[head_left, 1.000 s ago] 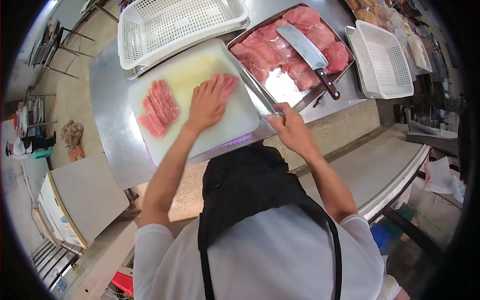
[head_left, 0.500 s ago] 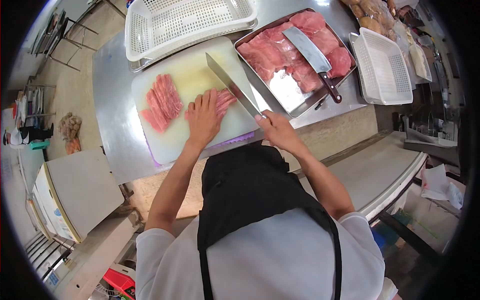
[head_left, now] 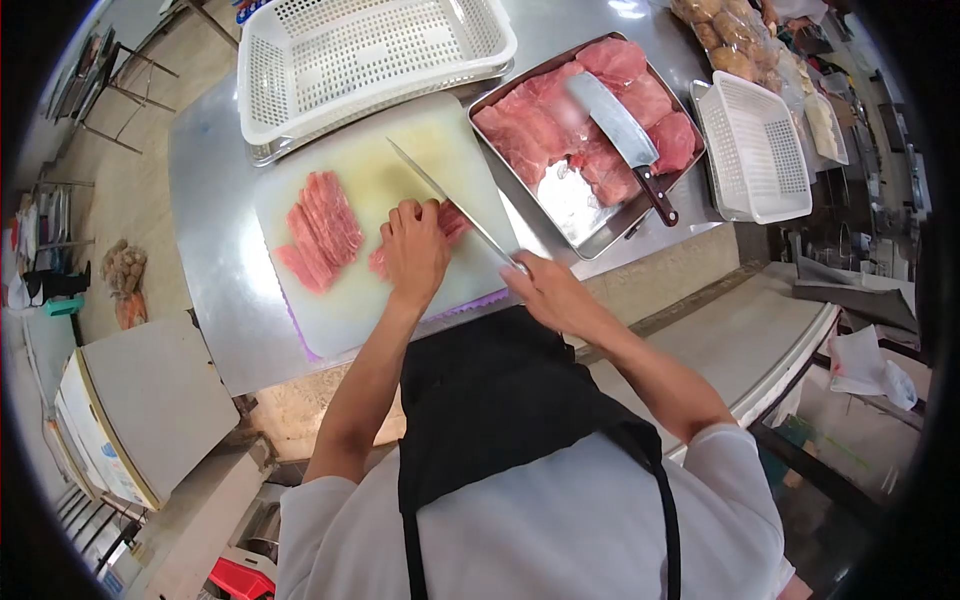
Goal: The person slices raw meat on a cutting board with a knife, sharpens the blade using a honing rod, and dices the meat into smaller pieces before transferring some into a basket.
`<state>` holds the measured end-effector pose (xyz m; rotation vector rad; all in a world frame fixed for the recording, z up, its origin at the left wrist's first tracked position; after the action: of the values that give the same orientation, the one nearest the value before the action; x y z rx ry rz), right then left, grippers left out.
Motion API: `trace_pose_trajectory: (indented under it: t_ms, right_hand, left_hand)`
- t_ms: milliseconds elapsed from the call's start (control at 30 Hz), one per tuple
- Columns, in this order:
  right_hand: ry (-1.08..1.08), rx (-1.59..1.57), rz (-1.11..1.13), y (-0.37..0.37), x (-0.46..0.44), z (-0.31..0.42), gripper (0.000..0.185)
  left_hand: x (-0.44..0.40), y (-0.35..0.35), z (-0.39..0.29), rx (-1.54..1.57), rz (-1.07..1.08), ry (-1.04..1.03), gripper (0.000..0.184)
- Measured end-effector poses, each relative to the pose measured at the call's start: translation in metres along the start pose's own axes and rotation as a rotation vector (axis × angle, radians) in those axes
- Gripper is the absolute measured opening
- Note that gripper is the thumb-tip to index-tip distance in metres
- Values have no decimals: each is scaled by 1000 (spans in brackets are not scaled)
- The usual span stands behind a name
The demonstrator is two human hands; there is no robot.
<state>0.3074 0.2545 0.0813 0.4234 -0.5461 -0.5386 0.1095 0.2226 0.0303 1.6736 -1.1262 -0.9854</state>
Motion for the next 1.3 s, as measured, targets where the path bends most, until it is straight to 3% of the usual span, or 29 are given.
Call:
trace_pose_trajectory:
  t_ms: [133, 333, 567, 767, 967, 1167, 1300]
  right_hand:
    - [-65, 26, 51, -12, -49, 9, 43]
    - [-141, -59, 73, 5, -9, 30, 43]
    - [-96, 138, 80, -17, -64, 17, 44]
    - [-156, -54, 114, -1, -19, 40, 44]
    - [-32, 101, 42, -18, -68, 23, 46]
    - [-202, -78, 93, -11, -16, 38, 48]
    - [-63, -10, -12, -30, -47, 22, 48]
  left_hand:
    - [4, 3, -1, 17, 23, 0, 27]
    - [2, -2, 2, 72, 129, 29, 30]
    - [5, -4, 6, 39, 95, -24, 30]
    - [2, -6, 8, 95, 63, 0, 32]
    - [4, -3, 8, 77, 45, -18, 30]
    - [4, -7, 10, 110, 41, -7, 31]
    - [3, -3, 9, 91, 69, 2, 33]
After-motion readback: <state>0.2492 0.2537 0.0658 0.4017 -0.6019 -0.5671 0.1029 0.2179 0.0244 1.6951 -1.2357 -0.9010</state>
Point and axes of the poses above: each hand's wrist, its own x-axis away from the middle knuckle, its own y-axis out of the back of the hand, z = x × y, the point moved 6 cm from there along -x, towards the middle knuckle, and after that the axes turned 10 degrees about z, right-handed, at the moved point
